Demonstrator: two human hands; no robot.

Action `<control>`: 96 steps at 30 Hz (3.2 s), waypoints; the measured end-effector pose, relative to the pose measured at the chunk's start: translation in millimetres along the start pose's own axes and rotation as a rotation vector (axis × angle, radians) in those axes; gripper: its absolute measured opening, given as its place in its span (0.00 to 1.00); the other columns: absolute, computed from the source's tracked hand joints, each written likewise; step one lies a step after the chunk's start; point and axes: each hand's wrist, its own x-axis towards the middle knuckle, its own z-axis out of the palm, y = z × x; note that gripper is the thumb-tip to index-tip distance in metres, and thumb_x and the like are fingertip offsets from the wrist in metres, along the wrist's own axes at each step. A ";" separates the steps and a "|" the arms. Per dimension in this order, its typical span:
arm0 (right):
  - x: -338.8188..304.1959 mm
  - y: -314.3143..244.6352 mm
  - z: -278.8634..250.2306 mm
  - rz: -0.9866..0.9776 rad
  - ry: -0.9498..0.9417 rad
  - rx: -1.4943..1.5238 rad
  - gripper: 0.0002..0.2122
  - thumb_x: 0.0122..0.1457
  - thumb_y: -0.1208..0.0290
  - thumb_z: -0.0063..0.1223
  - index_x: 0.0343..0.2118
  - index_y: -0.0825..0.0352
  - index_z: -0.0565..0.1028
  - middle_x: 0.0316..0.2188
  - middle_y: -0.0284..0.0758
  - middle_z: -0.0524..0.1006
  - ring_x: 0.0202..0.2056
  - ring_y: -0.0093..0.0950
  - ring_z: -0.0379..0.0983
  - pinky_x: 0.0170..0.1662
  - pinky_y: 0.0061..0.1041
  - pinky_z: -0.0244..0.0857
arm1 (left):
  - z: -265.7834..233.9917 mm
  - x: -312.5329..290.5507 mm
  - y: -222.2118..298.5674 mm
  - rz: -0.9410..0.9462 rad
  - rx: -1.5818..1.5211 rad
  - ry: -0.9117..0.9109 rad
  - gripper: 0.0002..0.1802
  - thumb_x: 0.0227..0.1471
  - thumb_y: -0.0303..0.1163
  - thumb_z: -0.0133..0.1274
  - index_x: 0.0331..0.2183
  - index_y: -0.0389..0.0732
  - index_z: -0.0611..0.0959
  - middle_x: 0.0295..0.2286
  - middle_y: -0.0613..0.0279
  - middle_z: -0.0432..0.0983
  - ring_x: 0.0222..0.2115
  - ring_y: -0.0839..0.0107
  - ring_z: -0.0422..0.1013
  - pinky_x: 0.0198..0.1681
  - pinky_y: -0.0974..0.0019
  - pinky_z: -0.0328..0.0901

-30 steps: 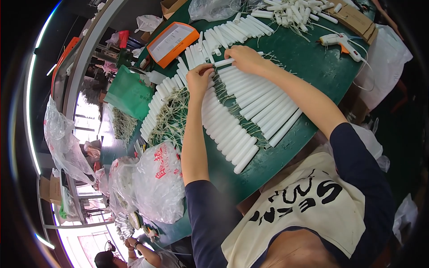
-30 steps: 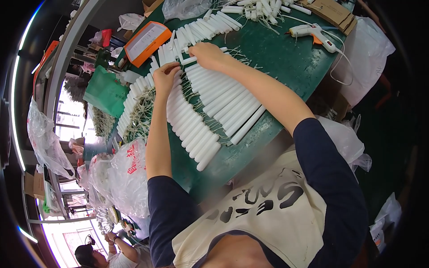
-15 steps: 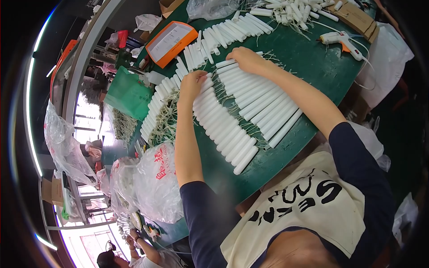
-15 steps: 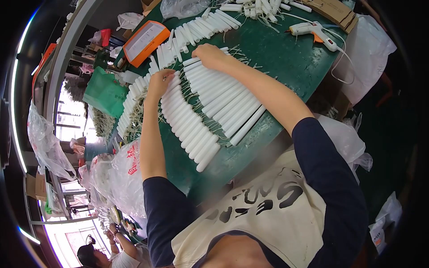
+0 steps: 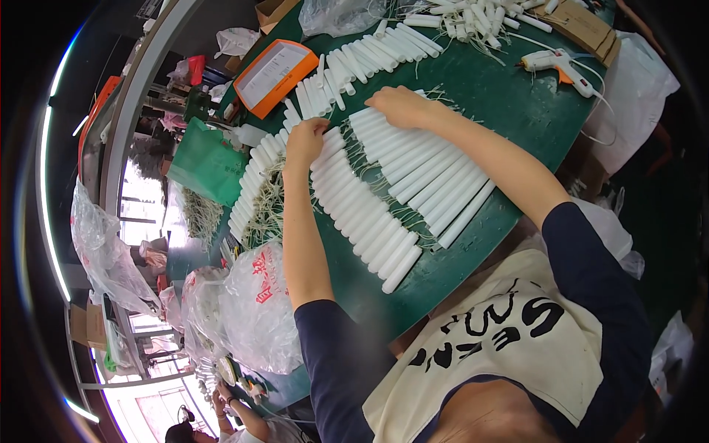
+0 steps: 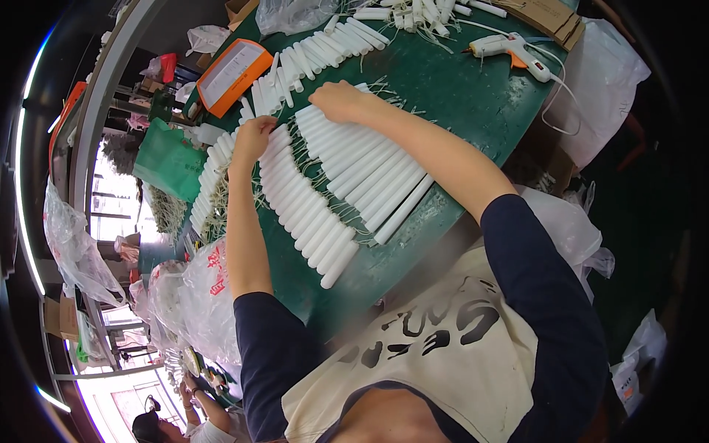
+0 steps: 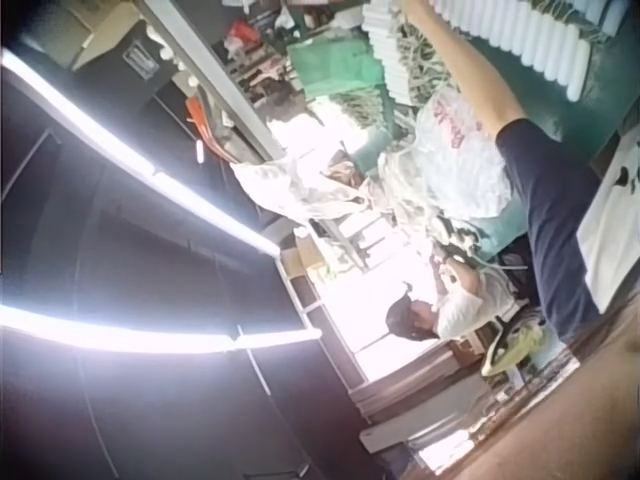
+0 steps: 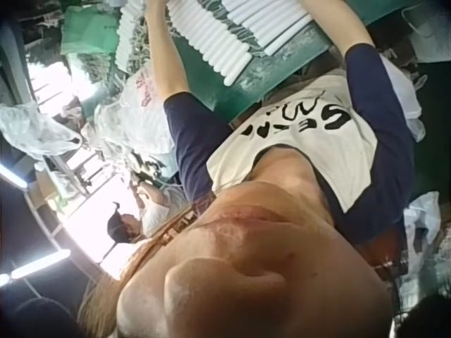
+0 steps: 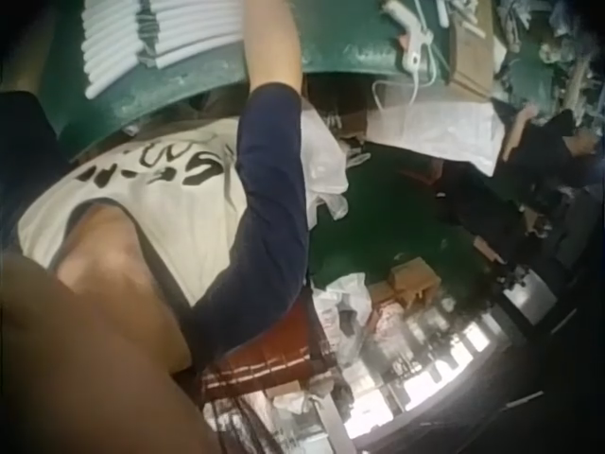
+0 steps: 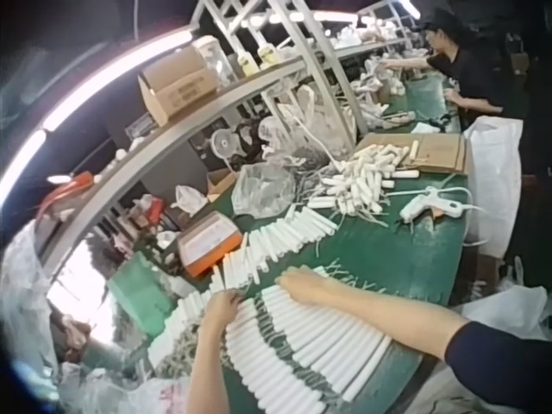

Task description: Manually assembling small white components onto a green base strip at an industrial workstation.

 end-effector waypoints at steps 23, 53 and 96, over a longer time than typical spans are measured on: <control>-10.7 14.6 -11.0 -0.232 0.356 0.339 0.10 0.51 0.74 0.49 0.37 0.70 0.74 0.35 0.46 0.75 0.38 0.42 0.71 0.42 0.33 0.65 | -16.7 24.4 45.3 -0.622 -0.117 0.252 0.21 0.28 0.48 0.56 0.19 0.39 0.84 0.19 0.53 0.76 0.24 0.61 0.74 0.32 0.64 0.67; -51.3 -23.0 -54.5 0.274 0.107 1.593 0.12 0.60 0.62 0.44 0.37 0.67 0.69 0.29 0.31 0.72 0.31 0.23 0.70 0.40 0.26 0.67 | -63.5 -101.5 -131.3 -0.946 0.176 0.215 0.29 0.36 0.55 0.56 0.27 0.36 0.83 0.31 0.45 0.77 0.37 0.52 0.73 0.40 0.58 0.66; -118.0 -82.2 -93.8 -0.381 0.339 0.876 0.14 0.55 0.68 0.53 0.43 0.67 0.71 0.32 0.30 0.73 0.29 0.16 0.64 0.41 0.17 0.62 | -144.3 -156.1 129.5 -0.187 -0.667 0.627 0.15 0.42 0.25 0.61 0.35 0.31 0.79 0.30 0.58 0.76 0.31 0.75 0.73 0.34 0.76 0.66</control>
